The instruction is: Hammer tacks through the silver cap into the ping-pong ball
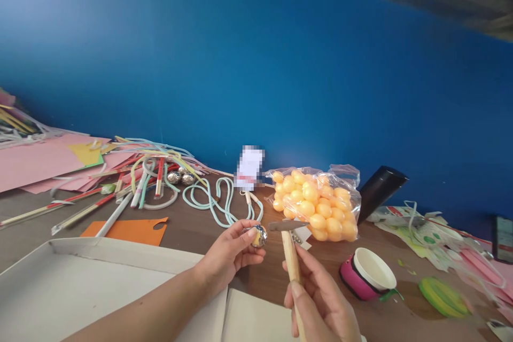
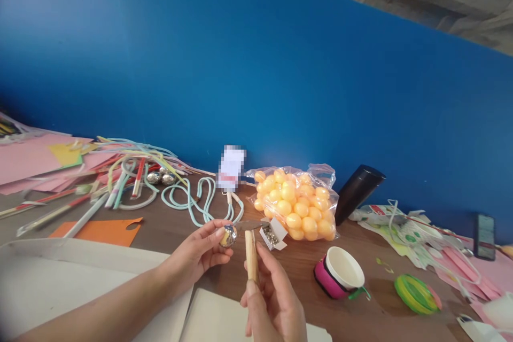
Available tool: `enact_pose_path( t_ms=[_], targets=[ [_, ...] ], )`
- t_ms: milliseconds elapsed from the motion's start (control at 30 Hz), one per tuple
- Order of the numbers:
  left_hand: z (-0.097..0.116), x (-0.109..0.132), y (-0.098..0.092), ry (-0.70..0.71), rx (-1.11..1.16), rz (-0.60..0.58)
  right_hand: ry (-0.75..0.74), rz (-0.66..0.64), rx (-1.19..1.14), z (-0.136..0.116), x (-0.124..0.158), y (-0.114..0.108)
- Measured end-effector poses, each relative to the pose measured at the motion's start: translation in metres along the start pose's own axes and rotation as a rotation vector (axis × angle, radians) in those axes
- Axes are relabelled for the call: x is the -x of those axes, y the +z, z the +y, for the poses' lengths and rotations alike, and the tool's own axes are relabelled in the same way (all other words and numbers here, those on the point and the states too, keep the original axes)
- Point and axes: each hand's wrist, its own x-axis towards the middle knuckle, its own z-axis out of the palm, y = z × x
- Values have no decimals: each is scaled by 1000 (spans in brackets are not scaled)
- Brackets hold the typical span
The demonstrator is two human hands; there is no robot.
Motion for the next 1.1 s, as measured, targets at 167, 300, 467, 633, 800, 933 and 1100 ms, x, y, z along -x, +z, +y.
enact_pose_path(
  t_ms=[167, 300, 467, 633, 800, 933, 1100],
  targets=[
    [-1, -1, -1, 3, 2, 6, 38, -25, 24, 0, 0, 1],
    [0, 0, 0, 1, -10, 1, 10, 16, 13, -1, 0, 1],
    [1, 0, 1, -3, -16, 7, 31, -24, 25, -1, 0, 0],
    [-1, -1, 0, 3, -23, 6, -54, 15, 84, -2, 0, 0],
    [-2, -2, -1, -1, -11, 20, -141, -9, 135, 3, 1, 2],
    [-3, -4, -3, 5, 8, 37, -266, 26, 218, 8, 3, 3],
    [-6, -7, -5, 5, 24, 45, -336, -21, 290, 12, 3, 4]
  ],
)
